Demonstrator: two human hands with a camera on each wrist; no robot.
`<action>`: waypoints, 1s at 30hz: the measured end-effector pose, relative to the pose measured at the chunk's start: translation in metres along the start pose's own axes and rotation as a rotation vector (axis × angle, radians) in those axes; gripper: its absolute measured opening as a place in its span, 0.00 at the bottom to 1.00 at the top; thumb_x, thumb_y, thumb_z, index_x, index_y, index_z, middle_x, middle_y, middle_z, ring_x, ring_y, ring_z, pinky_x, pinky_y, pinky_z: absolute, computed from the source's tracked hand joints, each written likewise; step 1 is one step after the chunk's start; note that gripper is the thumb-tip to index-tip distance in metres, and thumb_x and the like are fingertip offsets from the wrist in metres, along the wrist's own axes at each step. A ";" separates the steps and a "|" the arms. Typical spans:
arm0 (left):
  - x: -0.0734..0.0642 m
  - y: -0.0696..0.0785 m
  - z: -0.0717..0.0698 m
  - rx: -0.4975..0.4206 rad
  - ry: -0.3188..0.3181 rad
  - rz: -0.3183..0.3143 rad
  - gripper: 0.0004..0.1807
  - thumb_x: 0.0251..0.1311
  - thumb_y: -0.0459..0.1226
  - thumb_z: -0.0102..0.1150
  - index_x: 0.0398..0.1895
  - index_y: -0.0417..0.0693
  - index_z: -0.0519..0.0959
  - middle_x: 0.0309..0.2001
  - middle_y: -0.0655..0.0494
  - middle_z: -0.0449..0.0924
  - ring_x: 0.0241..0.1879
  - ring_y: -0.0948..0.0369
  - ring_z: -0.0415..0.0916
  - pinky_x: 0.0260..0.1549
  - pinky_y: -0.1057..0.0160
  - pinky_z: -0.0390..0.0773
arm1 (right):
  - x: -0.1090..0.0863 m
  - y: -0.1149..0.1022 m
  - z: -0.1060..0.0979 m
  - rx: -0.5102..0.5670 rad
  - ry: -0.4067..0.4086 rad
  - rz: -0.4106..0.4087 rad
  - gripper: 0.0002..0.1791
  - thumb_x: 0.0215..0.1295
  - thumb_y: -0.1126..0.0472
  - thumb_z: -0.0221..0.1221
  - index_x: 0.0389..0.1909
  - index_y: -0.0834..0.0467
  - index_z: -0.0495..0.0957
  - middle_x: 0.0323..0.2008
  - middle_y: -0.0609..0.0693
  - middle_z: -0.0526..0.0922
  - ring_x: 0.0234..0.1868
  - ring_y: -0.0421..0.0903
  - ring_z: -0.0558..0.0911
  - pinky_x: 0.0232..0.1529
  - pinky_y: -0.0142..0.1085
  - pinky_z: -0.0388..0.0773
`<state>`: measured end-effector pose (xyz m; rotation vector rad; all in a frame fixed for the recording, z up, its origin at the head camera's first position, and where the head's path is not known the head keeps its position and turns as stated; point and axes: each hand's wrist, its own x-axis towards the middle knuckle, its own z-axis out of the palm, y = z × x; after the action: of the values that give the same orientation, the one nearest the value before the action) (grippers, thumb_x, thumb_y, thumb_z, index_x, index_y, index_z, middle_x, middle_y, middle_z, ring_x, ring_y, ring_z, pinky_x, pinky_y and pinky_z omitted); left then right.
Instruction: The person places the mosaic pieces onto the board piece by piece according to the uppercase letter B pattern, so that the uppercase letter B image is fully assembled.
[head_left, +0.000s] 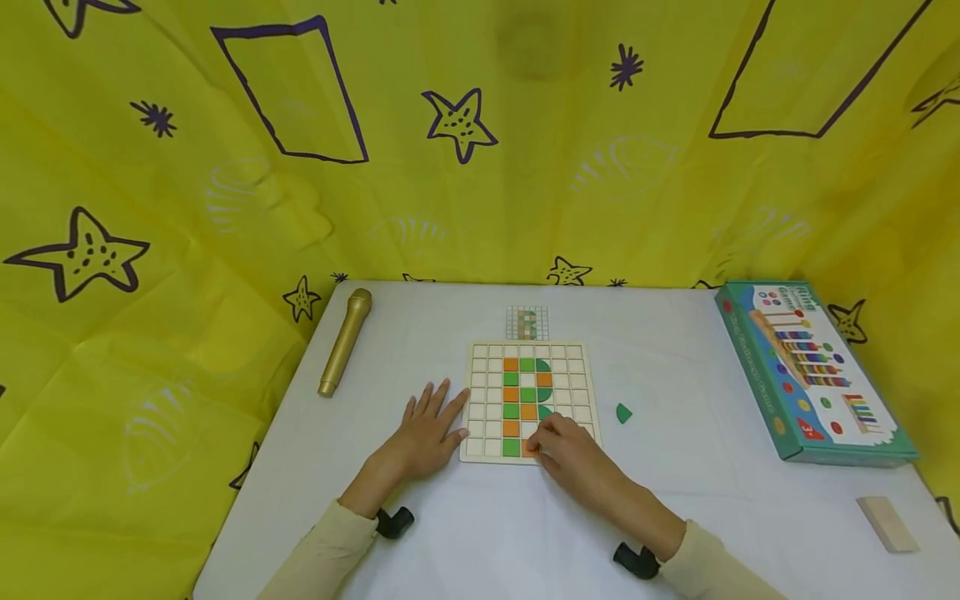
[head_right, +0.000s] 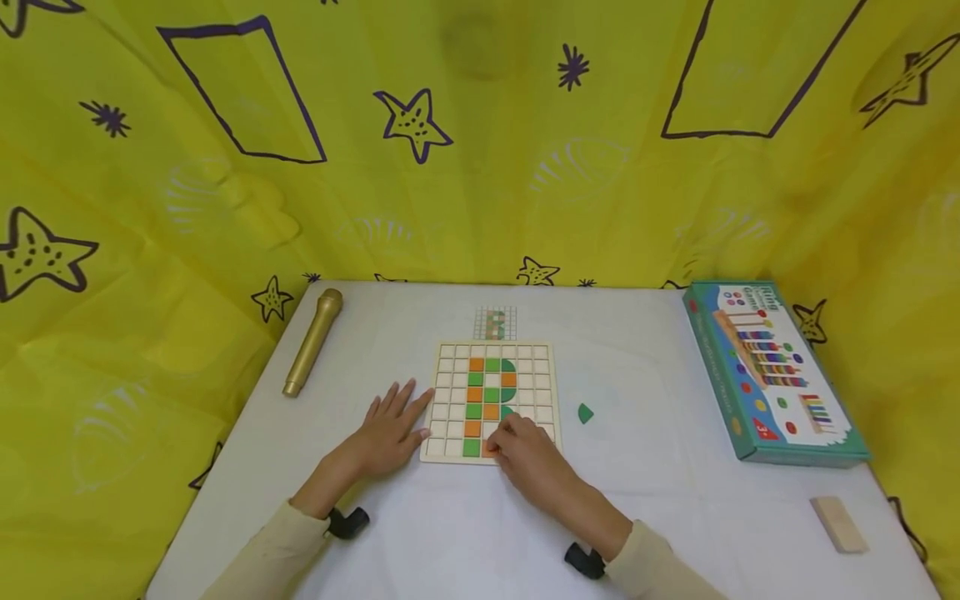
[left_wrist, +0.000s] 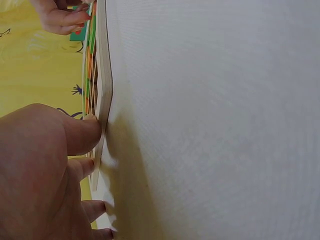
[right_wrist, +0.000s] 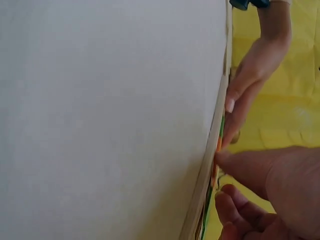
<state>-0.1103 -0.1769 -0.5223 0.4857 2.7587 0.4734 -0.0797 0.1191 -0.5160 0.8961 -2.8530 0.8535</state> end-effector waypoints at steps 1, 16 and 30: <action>0.000 0.000 0.001 -0.001 0.000 0.002 0.37 0.82 0.56 0.42 0.87 0.60 0.49 0.87 0.43 0.39 0.85 0.39 0.32 0.79 0.32 0.40 | 0.000 0.002 -0.003 0.013 -0.014 0.026 0.09 0.65 0.66 0.72 0.43 0.52 0.87 0.47 0.44 0.81 0.48 0.44 0.80 0.49 0.42 0.81; -0.002 0.001 -0.001 0.007 0.003 -0.001 0.36 0.82 0.55 0.43 0.87 0.58 0.51 0.86 0.41 0.40 0.84 0.37 0.34 0.79 0.32 0.41 | -0.015 0.082 -0.065 0.017 -0.026 0.455 0.18 0.70 0.60 0.69 0.54 0.66 0.77 0.50 0.65 0.77 0.45 0.58 0.78 0.46 0.53 0.77; -0.002 0.002 -0.003 0.008 -0.001 -0.002 0.36 0.82 0.54 0.43 0.87 0.58 0.51 0.86 0.41 0.40 0.85 0.38 0.33 0.79 0.32 0.41 | -0.018 0.092 -0.061 0.071 -0.027 0.362 0.14 0.72 0.67 0.64 0.55 0.65 0.77 0.48 0.62 0.78 0.49 0.58 0.79 0.49 0.53 0.78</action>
<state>-0.1086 -0.1763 -0.5186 0.4846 2.7607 0.4611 -0.1224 0.2225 -0.5126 0.3993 -3.0770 0.9806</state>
